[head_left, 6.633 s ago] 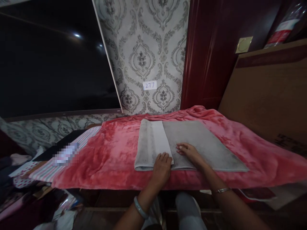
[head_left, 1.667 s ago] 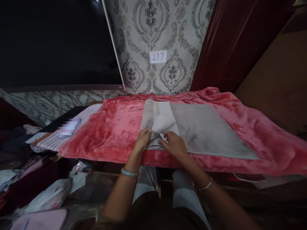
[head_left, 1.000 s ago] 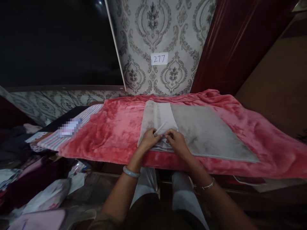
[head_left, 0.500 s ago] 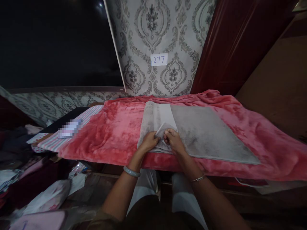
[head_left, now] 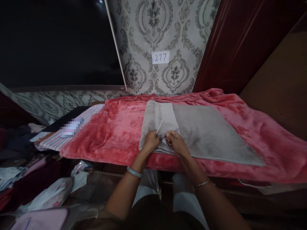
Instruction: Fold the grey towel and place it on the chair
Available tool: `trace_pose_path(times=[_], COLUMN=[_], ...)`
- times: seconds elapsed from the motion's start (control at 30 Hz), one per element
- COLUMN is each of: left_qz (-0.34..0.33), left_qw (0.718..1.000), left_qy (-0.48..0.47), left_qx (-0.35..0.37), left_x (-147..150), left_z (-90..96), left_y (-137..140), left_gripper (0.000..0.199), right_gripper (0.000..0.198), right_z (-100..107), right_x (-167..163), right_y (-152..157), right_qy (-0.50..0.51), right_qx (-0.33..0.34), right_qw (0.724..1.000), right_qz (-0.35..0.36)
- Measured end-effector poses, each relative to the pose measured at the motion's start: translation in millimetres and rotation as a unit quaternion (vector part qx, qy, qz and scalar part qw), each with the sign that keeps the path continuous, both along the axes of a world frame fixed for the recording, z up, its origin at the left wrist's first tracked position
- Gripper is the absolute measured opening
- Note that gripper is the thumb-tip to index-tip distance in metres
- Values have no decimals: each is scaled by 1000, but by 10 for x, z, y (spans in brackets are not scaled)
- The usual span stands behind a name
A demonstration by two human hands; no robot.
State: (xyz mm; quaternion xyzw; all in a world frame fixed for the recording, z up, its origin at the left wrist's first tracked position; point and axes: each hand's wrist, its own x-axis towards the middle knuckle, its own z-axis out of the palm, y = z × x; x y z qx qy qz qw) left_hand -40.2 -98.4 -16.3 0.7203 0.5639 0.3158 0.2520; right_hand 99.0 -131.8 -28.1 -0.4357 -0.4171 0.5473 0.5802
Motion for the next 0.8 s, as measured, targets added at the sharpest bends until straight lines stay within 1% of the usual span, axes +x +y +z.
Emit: trace_pose_path(times=[0.1, 0.17, 0.3, 0.33, 0.4, 0.47, 0.53, 0.6, 0.67, 0.73, 0.8], left_qz=[-12, -35, -77, -84, -96, -103, -101, -76, -38, -4, 16], left_qw=[1000, 998, 987, 984, 979, 978, 980, 984, 988, 991, 992], left_qy=[-18, -47, -124, -139, -155, -157, -153, -147, -138, -127, -114], left_qx=[-9, -24, -66, -76, -90, -91, -80, -65, -52, -44, -43], left_x=[-25, -51, -105, -118, -141, -153, -144, -115, -71, -25, 12], left_z=[-7, -18, -35, -33, -21, -8, -5, -17, -36, -51, -56], left_y=[10, 21, 35, 34, 25, 13, 5, 8, 20, 33, 38], left_gripper=[7, 5, 19, 21, 24, 25, 24, 22, 21, 22, 24], right_gripper=[40, 38, 32, 31, 31, 33, 37, 41, 44, 45, 44], right_z=[-20, -38, -60, -57, -42, -19, 5, 22, 28, 27, 23], right_x=[9, 2, -53, -72, -107, -134, -150, -156, -155, -153, -157], right_y=[-8, -13, -19, -18, -11, 6, 32, 58, 72, 66, 44], right_qy=[-12, -42, -119, -124, -105, -53, 2, 36, 50, 52, 49], right_qx=[17, 40, 94, 102, 106, 93, 64, 25, -5, -15, -8], right_qw=[1000, 997, 982, 979, 978, 986, 994, 998, 998, 998, 999], right_qz=[-22, -47, -112, -128, -145, -127, -86, -51, -33, -24, -20])
